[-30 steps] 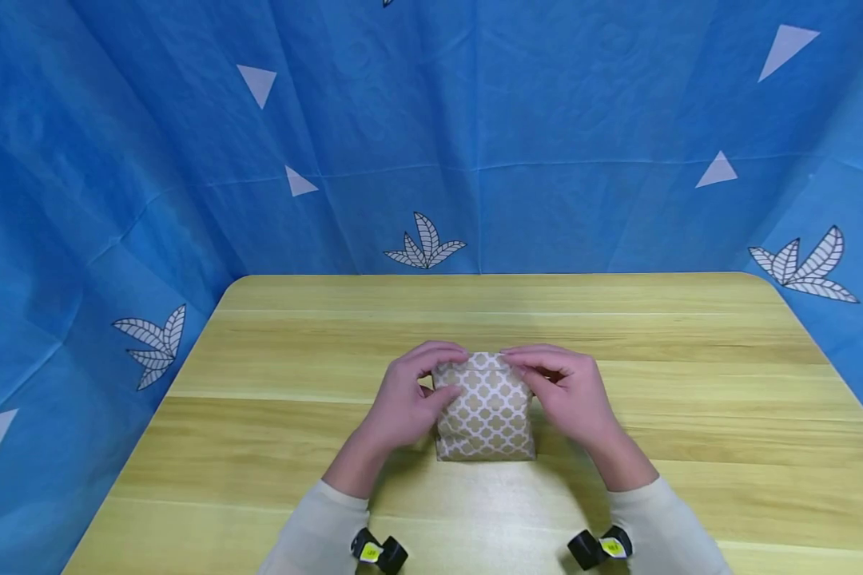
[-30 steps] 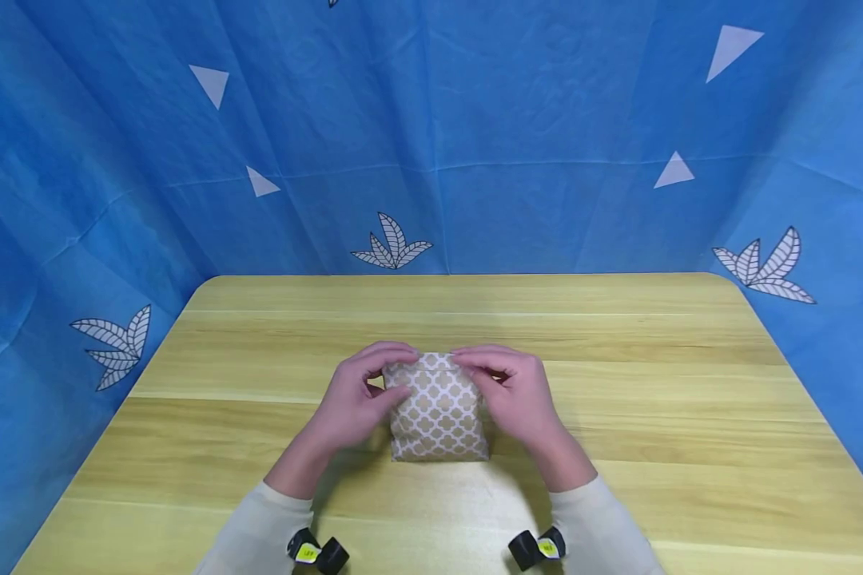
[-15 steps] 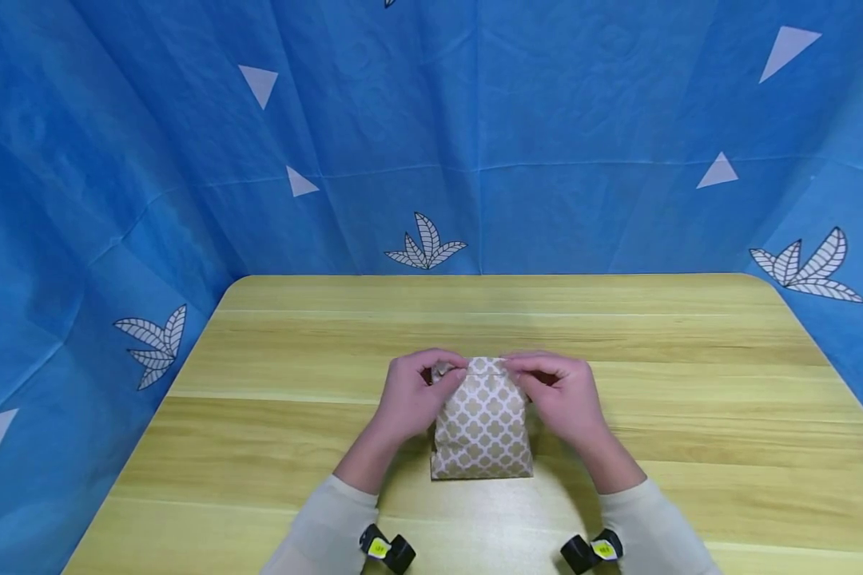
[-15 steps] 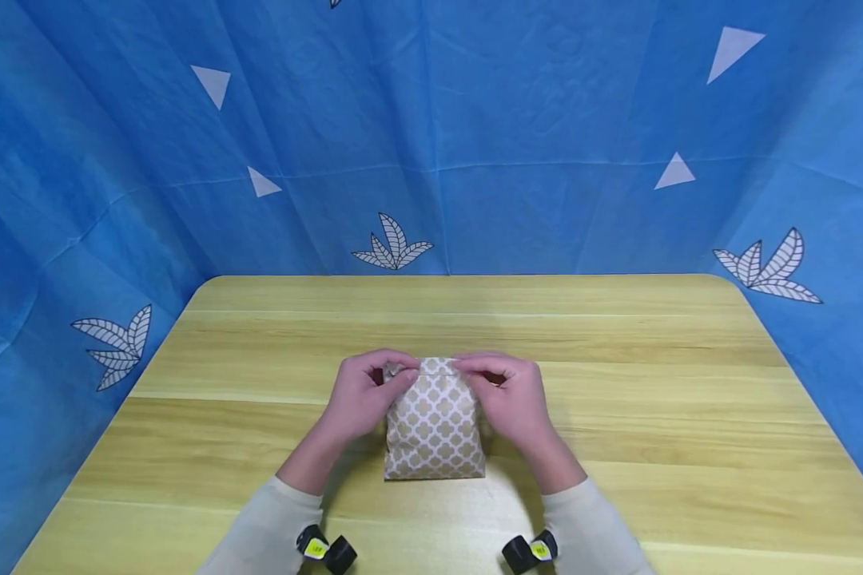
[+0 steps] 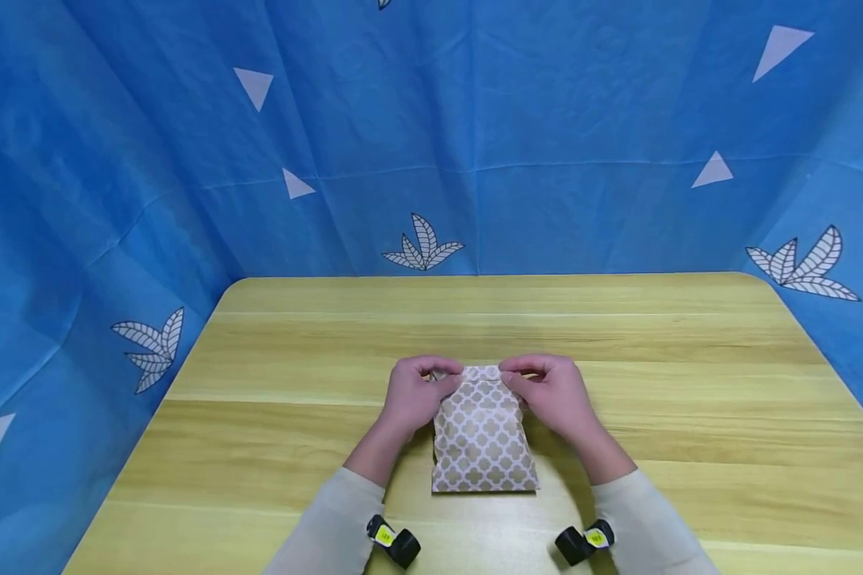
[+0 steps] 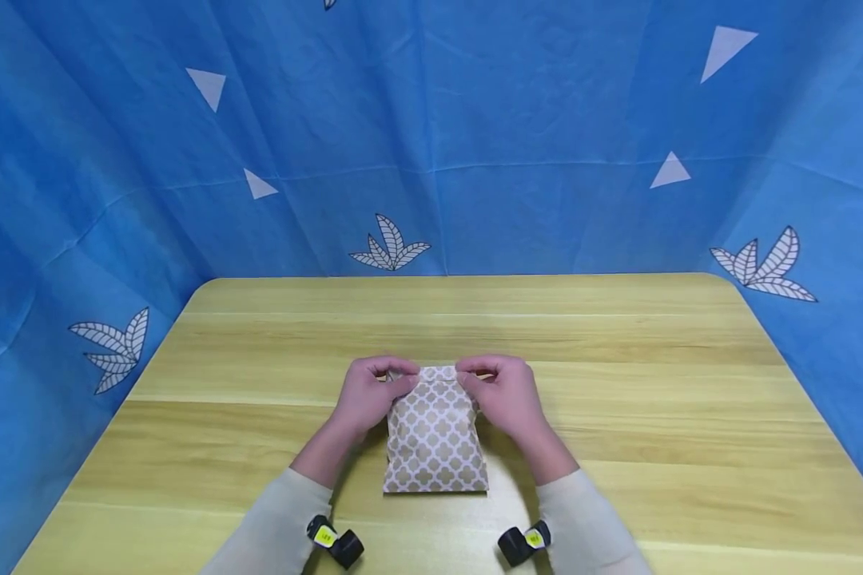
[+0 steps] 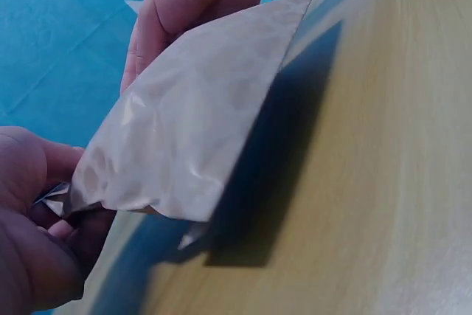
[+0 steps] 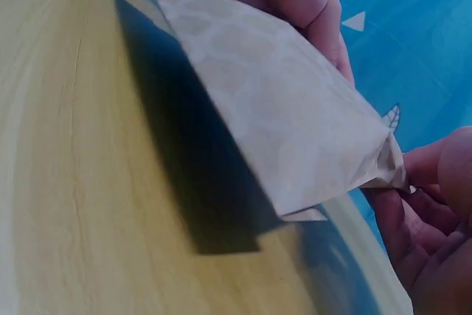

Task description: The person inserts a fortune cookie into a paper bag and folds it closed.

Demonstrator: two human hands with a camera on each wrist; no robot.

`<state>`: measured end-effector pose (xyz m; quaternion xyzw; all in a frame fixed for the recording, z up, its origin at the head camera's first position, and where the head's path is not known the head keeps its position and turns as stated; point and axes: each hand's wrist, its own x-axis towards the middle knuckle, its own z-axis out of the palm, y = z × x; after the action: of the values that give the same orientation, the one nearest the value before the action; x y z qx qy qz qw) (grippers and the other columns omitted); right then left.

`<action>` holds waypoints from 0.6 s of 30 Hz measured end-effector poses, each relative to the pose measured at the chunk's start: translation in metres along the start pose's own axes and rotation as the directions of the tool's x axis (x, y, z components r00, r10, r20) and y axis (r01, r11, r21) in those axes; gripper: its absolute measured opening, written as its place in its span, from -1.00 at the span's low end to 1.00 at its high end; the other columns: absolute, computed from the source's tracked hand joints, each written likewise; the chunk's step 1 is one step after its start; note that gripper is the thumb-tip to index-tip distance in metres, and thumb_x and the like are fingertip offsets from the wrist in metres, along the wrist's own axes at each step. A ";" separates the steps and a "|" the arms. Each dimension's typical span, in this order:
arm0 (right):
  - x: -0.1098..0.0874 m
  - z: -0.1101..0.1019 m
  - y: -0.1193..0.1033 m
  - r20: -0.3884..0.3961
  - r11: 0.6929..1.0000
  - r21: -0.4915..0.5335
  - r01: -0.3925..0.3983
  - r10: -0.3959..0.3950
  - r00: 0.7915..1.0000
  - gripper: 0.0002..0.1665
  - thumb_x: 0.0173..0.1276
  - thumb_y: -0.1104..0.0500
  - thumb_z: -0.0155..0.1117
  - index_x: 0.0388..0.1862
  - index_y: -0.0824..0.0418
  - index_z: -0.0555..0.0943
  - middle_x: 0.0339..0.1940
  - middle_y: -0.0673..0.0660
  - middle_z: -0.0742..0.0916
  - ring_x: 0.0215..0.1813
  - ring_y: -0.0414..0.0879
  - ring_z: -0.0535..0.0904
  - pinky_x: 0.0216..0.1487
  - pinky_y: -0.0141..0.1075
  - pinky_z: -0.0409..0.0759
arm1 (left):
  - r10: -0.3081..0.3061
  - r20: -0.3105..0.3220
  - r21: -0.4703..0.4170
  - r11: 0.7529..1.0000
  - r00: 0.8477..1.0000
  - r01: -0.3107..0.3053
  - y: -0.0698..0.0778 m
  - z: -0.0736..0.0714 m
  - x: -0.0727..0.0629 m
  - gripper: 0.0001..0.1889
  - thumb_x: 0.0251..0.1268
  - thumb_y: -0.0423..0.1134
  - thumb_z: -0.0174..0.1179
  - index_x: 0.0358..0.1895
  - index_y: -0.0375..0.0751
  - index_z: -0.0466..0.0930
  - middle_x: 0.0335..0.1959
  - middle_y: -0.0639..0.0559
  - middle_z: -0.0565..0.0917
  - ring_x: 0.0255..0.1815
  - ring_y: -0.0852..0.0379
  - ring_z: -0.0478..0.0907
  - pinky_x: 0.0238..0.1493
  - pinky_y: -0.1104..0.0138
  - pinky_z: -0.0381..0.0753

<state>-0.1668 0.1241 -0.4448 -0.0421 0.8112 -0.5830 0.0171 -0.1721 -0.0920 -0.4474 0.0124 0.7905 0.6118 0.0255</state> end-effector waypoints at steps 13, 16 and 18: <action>0.006 0.004 0.017 0.013 0.996 -0.034 -0.077 0.077 0.997 -0.87 0.33 0.27 0.39 -0.18 0.27 0.78 -0.29 0.13 0.78 -0.35 -0.07 0.66 -0.44 -0.29 0.65 | -0.081 -0.010 0.046 0.996 0.997 0.081 -0.013 0.007 0.009 -0.88 0.14 -0.43 0.41 -0.27 -0.15 0.79 -0.26 0.09 0.71 -0.08 0.08 0.56 0.11 0.10 0.48; 0.007 0.005 0.019 0.001 0.994 -0.030 -0.102 0.102 0.995 -0.88 0.32 0.28 0.40 -0.19 0.27 0.78 -0.29 0.13 0.78 -0.35 -0.07 0.66 -0.44 -0.30 0.64 | -0.078 -0.015 0.068 0.995 0.997 0.079 -0.014 0.008 0.010 -0.88 0.14 -0.43 0.40 -0.28 -0.14 0.79 -0.29 0.10 0.71 -0.14 0.08 0.56 0.03 0.12 0.50; 0.008 0.006 0.020 -0.008 0.993 -0.030 -0.114 0.114 0.993 -0.88 0.31 0.29 0.40 -0.19 0.26 0.78 -0.29 0.13 0.78 -0.36 -0.07 0.65 -0.44 -0.30 0.64 | -0.075 -0.019 0.080 0.994 0.997 0.076 -0.014 0.009 0.010 -0.88 0.13 -0.43 0.41 -0.30 -0.14 0.80 -0.31 0.11 0.70 -0.20 0.08 0.55 -0.03 0.15 0.51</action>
<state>-0.1748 0.1241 -0.4656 0.0058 0.8211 -0.5688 0.0474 -0.1814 -0.0863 -0.4637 -0.0213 0.8147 0.5780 0.0419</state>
